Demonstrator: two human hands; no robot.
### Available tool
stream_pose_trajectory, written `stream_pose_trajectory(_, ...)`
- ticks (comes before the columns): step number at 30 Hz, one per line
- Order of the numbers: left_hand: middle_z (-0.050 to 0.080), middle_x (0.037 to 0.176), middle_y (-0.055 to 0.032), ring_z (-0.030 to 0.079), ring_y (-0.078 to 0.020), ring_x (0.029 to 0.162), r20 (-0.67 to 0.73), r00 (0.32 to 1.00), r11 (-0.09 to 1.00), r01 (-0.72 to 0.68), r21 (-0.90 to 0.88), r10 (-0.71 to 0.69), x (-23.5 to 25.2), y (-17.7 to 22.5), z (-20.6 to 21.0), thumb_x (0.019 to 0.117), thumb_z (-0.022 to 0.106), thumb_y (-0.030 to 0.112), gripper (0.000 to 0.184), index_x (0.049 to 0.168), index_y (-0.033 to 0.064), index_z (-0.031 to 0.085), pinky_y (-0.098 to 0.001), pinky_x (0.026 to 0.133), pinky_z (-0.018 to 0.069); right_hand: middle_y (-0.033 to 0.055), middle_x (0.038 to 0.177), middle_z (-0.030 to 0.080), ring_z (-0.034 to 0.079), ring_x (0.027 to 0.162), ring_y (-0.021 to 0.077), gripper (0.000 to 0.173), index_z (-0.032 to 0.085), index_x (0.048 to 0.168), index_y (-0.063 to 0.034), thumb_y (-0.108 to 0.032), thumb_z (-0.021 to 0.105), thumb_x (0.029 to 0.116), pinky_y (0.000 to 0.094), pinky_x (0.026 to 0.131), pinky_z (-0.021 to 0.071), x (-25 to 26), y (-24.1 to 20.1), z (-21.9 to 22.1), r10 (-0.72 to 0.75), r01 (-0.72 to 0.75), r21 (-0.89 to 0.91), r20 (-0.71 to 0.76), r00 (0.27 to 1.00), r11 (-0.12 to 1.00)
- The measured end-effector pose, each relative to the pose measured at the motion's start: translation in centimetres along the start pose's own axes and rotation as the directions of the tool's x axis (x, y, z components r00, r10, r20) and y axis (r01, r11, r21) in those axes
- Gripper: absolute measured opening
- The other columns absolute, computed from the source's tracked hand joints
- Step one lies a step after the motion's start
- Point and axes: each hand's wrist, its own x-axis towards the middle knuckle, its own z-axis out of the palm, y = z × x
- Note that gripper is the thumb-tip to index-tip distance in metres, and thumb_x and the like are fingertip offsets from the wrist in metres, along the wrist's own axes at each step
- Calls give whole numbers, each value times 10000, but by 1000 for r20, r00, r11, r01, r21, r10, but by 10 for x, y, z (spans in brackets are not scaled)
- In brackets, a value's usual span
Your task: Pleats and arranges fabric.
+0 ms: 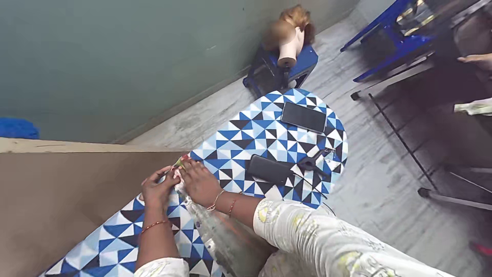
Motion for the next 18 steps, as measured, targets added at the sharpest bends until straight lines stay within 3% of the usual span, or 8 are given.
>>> stream_pose_trajectory(2,652,1181,-220,622,-258,1056,-23,1000,999,5,43,-4,-2,5,3,778,769,-1,445,1205,-53,655,-432,910,517,171,1650,327,265,1545,339,488,493,1501,-25,-59,469,1015,482,1255,206,-3,-3,-23,12,-19,61,116,993,998)
stream_pose_trajectory(4,645,1198,-234,613,-286,1087,-36,999,998,9,60,-7,-4,6,5,776,774,5,449,1206,-51,659,-456,936,505,183,1633,351,295,1528,350,462,546,1468,-58,-99,522,1009,500,1235,251,-19,-3,-60,-18,-4,171,127,992,985)
stream_pose_trajectory(7,643,1191,-230,612,-291,1087,-38,999,998,-13,57,15,-3,3,6,740,795,7,481,1200,-40,664,-467,941,504,171,1396,618,568,1325,318,300,699,1247,-24,-135,606,985,459,1106,460,-69,29,-128,-96,114,151,-119,988,982)
stream_pose_trajectory(9,647,1184,-244,605,-322,1113,-45,997,996,-62,68,65,-3,-2,5,748,798,38,467,1190,-45,670,-484,969,490,158,1238,691,645,1202,287,269,717,1153,-11,-186,574,1009,433,1030,519,-112,74,-174,-23,22,-7,-196,980,1000)
stream_pose_trajectory(11,659,1187,-257,614,-341,1128,-55,993,990,-102,93,108,-4,-5,5,786,793,80,433,1185,-45,683,-496,986,484,209,1259,666,631,1211,342,362,686,1203,5,-279,562,1017,486,1026,510,-160,123,-219,150,-170,-160,-125,981,972)
stream_pose_trajectory(13,667,1189,-250,622,-335,1129,-61,990,985,-118,124,126,-5,-6,4,826,782,105,395,1183,-35,692,-491,1005,478,262,1378,577,552,1299,419,564,599,1355,1,-387,623,947,559,1073,448,-207,167,-247,301,-280,-308,22,953,909)
stream_pose_trajectory(16,662,1205,-258,622,-348,1148,-40,993,987,-102,128,108,-2,-3,9,841,784,97,390,1194,-36,686,-500,1018,478,288,1504,468,440,1401,476,890,471,1485,16,-431,802,790,643,1132,342,-262,207,-253,355,-263,-422,156,922,868)
stream_pose_trajectory(18,662,1217,-245,611,-365,1177,-33,998,992,-50,120,54,-3,0,8,805,833,95,437,1204,-13,692,-526,1032,478,290,1470,502,482,1357,489,876,511,1455,17,-383,838,747,659,1103,373,-272,221,-242,297,-224,-449,99,950,865)
